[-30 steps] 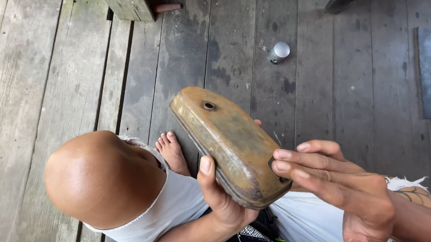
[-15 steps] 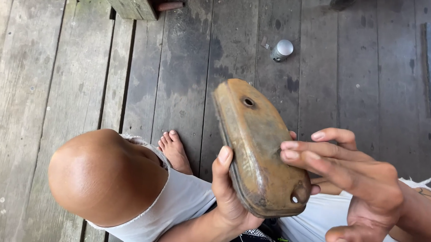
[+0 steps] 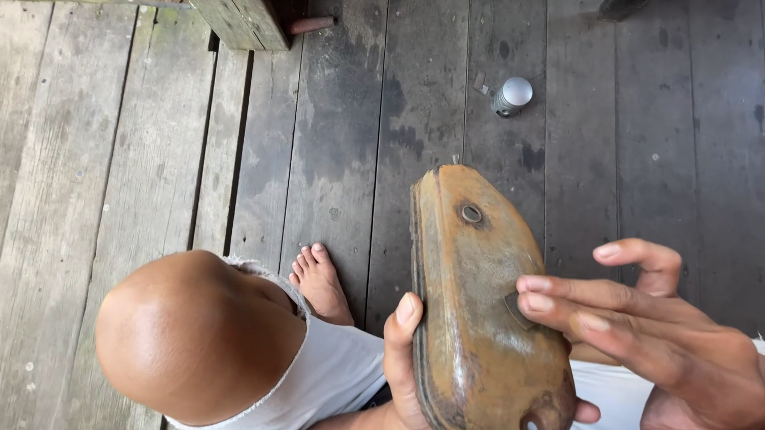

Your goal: Scrubbing a rusty metal part with an abrasive material to clean the surface.

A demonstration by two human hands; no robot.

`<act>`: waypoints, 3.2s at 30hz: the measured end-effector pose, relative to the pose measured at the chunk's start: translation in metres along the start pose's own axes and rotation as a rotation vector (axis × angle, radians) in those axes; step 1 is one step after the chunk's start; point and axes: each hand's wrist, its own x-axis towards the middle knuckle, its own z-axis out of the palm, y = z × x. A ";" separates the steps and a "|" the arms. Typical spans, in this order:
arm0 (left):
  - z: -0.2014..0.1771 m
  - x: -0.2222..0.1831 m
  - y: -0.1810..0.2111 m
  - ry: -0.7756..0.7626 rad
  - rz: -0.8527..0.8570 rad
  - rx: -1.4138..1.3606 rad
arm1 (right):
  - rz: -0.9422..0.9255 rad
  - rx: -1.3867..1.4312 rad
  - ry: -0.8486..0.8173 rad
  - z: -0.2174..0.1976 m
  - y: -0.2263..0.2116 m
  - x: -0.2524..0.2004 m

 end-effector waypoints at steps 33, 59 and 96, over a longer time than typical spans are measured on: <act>0.003 0.001 0.037 0.027 0.013 0.232 | -0.077 -0.073 0.004 -0.013 -0.007 0.009; 0.016 0.011 0.030 -0.089 0.155 0.301 | -0.131 -0.728 0.016 0.007 -0.030 0.032; 0.139 0.034 0.014 -0.100 0.117 0.906 | -0.106 -0.519 0.348 -0.037 -0.023 0.041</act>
